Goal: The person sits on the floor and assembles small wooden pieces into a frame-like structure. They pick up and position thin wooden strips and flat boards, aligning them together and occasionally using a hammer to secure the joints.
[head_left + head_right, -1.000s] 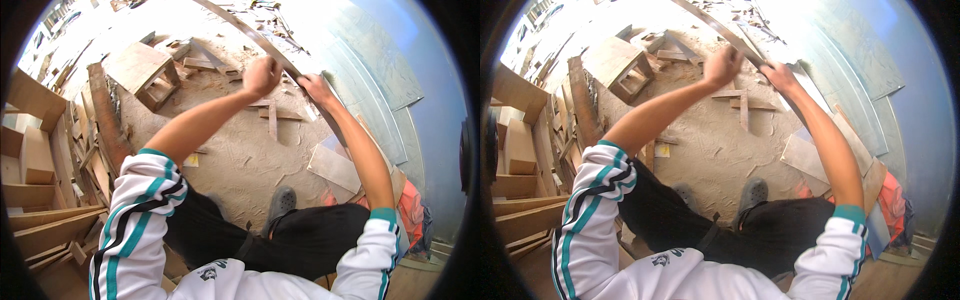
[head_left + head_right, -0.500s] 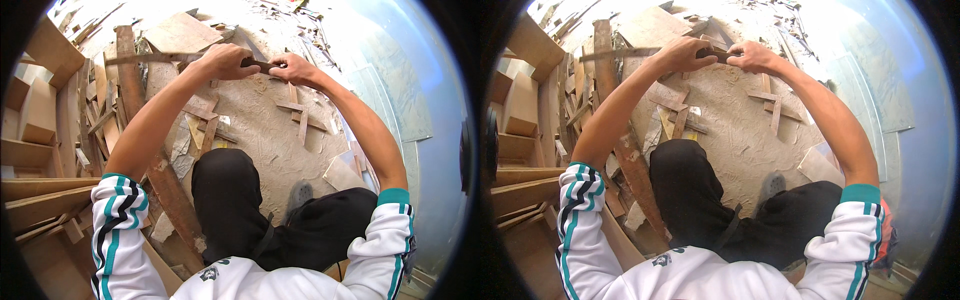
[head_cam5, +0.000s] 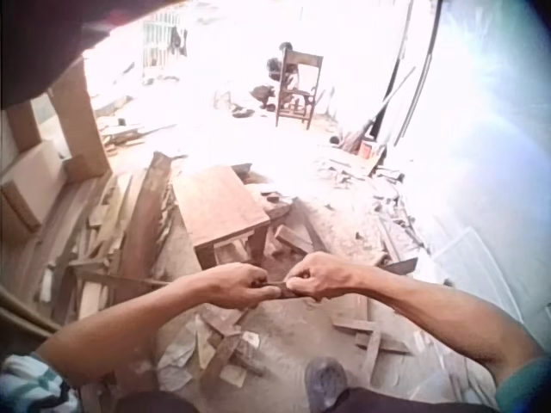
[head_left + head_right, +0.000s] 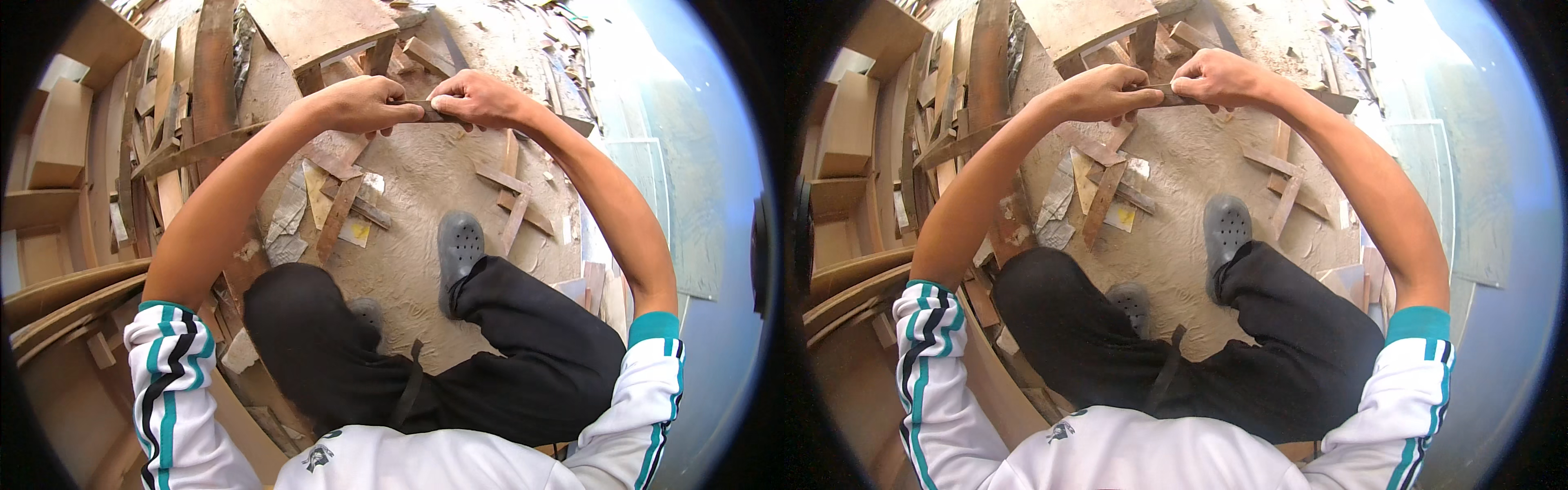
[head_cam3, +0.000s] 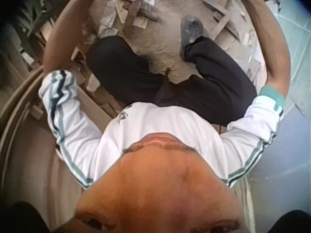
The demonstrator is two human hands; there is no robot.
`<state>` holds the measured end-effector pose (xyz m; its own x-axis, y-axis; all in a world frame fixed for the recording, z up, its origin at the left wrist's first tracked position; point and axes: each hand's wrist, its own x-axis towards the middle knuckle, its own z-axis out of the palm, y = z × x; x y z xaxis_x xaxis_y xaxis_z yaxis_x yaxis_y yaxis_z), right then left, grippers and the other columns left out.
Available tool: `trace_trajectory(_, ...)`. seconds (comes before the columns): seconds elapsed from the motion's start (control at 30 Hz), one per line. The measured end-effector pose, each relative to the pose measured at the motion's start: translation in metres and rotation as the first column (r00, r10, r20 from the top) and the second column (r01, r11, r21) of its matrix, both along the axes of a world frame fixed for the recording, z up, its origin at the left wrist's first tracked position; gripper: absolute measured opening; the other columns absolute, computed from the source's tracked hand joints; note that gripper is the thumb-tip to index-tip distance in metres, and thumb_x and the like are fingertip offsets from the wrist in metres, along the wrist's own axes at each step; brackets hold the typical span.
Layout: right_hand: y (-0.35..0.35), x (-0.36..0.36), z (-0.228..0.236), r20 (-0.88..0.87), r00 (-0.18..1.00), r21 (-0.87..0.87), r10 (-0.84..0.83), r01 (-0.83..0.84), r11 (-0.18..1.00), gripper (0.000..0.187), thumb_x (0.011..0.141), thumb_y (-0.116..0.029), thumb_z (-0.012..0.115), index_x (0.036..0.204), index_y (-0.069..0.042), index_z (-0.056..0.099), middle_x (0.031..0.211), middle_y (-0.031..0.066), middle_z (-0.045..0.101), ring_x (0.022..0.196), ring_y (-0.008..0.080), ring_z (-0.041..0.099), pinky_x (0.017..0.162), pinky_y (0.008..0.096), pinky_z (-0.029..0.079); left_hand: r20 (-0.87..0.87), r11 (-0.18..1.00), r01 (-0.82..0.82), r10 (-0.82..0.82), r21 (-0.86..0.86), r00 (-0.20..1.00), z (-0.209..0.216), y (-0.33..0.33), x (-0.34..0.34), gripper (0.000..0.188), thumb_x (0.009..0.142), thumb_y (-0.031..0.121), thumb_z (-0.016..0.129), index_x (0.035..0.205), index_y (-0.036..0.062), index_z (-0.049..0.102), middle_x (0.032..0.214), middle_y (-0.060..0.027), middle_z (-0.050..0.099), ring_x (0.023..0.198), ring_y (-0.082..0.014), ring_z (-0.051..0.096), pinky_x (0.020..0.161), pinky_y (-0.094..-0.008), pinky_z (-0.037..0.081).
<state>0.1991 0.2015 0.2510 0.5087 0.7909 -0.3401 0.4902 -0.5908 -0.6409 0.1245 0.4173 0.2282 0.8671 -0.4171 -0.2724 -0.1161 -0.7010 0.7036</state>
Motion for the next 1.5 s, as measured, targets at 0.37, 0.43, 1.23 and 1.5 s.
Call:
trace_trajectory(0.37,0.024,0.078,-0.053,-0.237,0.967,0.034,0.095,-0.09,0.995,0.037,0.095,-0.028,0.045,0.085,-0.002,0.069,0.059,0.0077,0.061,0.051,0.0151,0.059,0.049,0.0296,0.05,-0.167,0.989,-0.146,0.15,0.039,0.974,-0.023,0.002,0.04,0.048,0.096,0.046,0.048,0.087,0.0001,0.061,0.065,-0.0054,0.055,0.058,-0.0155,0.056,0.054,-0.0333,0.046)
trace_trajectory(0.43,0.028,0.091,-0.06,-0.349,0.93,0.095,0.114,-0.086,0.992,0.038,0.096,-0.029,0.043,0.095,-0.001,0.07,0.068,0.0104,0.065,0.06,0.0164,0.063,0.058,0.0312,0.054,-0.105,0.983,-0.157,0.167,0.092,0.98,-0.032,0.006,0.044,0.05,0.096,0.047,0.048,0.087,-0.0009,0.06,0.066,-0.0074,0.057,0.06,-0.0175,0.057,0.057,-0.0352,0.047)
trace_trajectory(1.23,-0.175,0.139,-0.27,0.672,0.741,-0.067,-0.016,0.082,0.994,0.053,0.075,-0.043,0.076,0.111,-0.007,0.058,0.11,0.0103,0.059,0.108,0.0268,0.055,0.092,0.0408,0.039,0.36,0.841,-0.442,0.326,0.312,0.874,-0.05,0.05,0.18,0.047,0.099,0.043,0.036,0.111,-0.0001,0.049,0.083,-0.0278,0.064,0.082,-0.0439,0.062,0.077,-0.0504,0.044)
trace_trajectory(1.5,-0.147,0.15,-0.243,0.49,0.868,-0.061,-0.073,0.118,0.991,0.032,0.081,-0.029,0.07,0.096,-0.005,0.057,0.088,0.0128,0.063,0.081,0.0276,0.06,0.076,0.0419,0.043,0.509,0.818,-0.467,0.261,0.335,0.821,-0.088,0.053,0.241,0.054,0.094,0.052,0.048,0.112,0.0011,0.048,0.084,-0.0193,0.066,0.079,-0.0375,0.065,0.075,-0.047,0.049)
